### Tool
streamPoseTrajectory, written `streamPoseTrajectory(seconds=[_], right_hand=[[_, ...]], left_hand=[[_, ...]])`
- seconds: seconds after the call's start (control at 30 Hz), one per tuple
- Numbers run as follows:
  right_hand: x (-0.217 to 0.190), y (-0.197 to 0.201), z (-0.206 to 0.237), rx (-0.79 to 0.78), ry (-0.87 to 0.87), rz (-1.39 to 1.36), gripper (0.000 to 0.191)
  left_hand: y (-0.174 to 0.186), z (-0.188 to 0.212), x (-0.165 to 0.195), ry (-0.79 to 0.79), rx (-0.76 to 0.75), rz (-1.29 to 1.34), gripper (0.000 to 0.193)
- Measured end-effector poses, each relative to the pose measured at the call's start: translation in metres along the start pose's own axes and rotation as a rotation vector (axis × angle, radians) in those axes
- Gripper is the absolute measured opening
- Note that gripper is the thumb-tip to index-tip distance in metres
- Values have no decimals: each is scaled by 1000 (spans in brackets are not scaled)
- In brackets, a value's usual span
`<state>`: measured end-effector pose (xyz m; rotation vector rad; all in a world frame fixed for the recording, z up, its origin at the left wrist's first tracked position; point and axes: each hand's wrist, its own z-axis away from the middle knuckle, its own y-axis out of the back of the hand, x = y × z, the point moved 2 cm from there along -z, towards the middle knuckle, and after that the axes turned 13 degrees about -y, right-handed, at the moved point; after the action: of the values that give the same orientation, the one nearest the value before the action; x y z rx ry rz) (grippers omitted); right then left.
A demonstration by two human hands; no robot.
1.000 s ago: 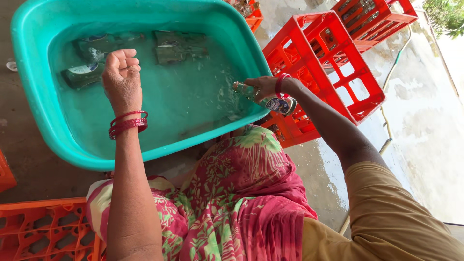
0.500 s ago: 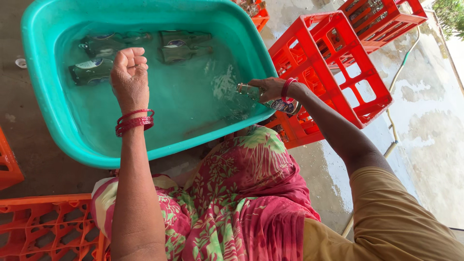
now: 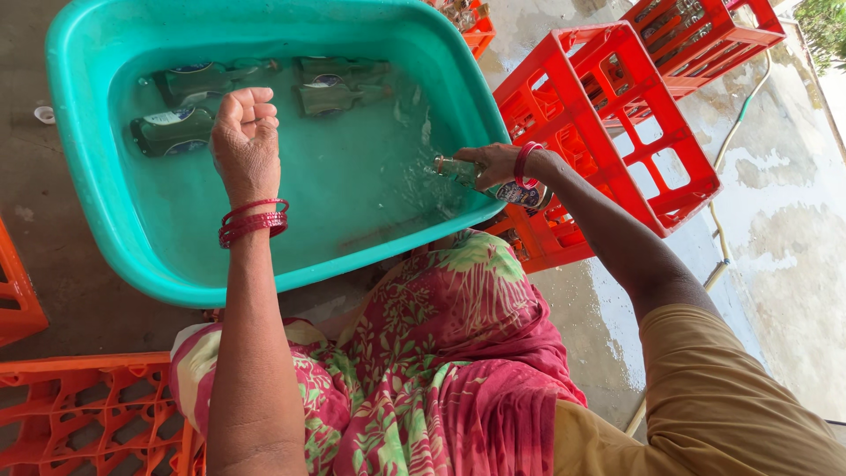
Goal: The person washes glass bottles by hand in a teal basin filled with water. They repeatedly submerge, rinse, and shake the bottles, then place them into an orange crate.
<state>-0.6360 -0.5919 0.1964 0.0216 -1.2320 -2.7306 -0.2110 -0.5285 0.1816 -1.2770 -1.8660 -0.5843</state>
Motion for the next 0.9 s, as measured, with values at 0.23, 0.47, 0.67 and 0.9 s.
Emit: streamPoseTrajectory(seconds=[0.23, 0.47, 0.67, 0.9], right_hand=[[-1, -1, -2, -21, -1, 18, 86], [-5, 0, 4, -42, -84, 21, 88], [-8, 2, 7, -31, -55, 13, 85], [-11, 4, 12, -50, -71, 30, 89]], left_hand=[[-1, 0, 0, 1, -5, 1, 26], [-3, 0, 2, 10, -6, 13, 26], [-4, 0, 4, 33, -1, -6, 27], [-5, -1, 5, 42, -9, -5, 27]])
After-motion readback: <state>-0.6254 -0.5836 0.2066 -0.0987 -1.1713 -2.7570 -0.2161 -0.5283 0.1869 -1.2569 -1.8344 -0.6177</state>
